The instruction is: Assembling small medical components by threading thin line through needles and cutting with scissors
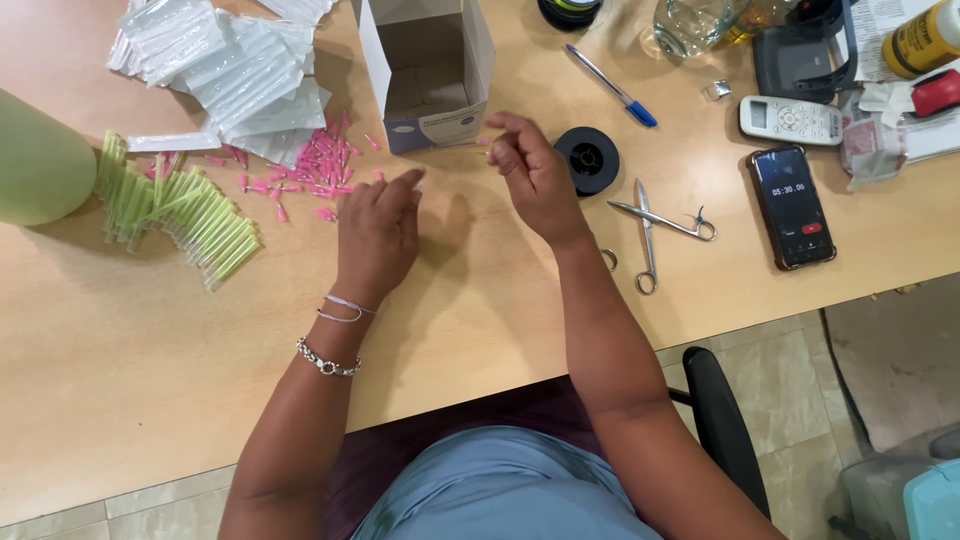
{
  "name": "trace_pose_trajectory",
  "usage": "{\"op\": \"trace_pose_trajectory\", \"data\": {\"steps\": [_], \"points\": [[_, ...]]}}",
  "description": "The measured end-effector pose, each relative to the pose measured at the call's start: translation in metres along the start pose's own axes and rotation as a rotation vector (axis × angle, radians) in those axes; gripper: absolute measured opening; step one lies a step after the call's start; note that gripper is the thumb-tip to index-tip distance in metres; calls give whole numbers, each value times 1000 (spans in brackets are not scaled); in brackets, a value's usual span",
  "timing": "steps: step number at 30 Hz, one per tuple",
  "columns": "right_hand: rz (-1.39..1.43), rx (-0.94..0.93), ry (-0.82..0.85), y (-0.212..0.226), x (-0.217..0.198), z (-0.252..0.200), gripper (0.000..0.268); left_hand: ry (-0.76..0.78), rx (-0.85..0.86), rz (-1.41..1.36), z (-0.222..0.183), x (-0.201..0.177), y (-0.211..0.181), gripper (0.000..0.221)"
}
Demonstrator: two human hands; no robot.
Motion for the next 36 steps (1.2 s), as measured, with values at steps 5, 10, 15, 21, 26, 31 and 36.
{"op": "trace_pose_trajectory", "data": {"steps": [5, 10, 15, 21, 26, 31, 36], "points": [[-13, 16, 140, 9, -6, 4, 19, -22, 36, 182, -8, 1, 27, 19], [-132, 129, 426, 6, -9, -1, 13, -7, 19, 206, -16, 7, 34, 21], [-401, 108, 553, 6, 0, -4, 8, 76, 46, 204, -23, 19, 35, 25], [-505, -10, 419, -20, -9, -7, 12, 95, 38, 215, -24, 19, 34, 25], [-923, -1, 53, -26, -51, 4, 33, 89, 51, 219, -25, 21, 36, 24], [-1067, 430, -57, -27, -74, 2, 91, 194, 24, 183, -17, 12, 25, 19], [-982, 402, -66, -59, -86, -1, 91, 38, 76, 183, -22, 20, 33, 24]]}}
Point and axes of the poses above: each hand's wrist, its own z-axis towards the middle knuckle, its own x-axis out of the palm, y = z × x, the point moved 1 cm from there along z, towards the middle knuckle, and after that the axes turned 5 degrees about -y, right-handed, at the moved point
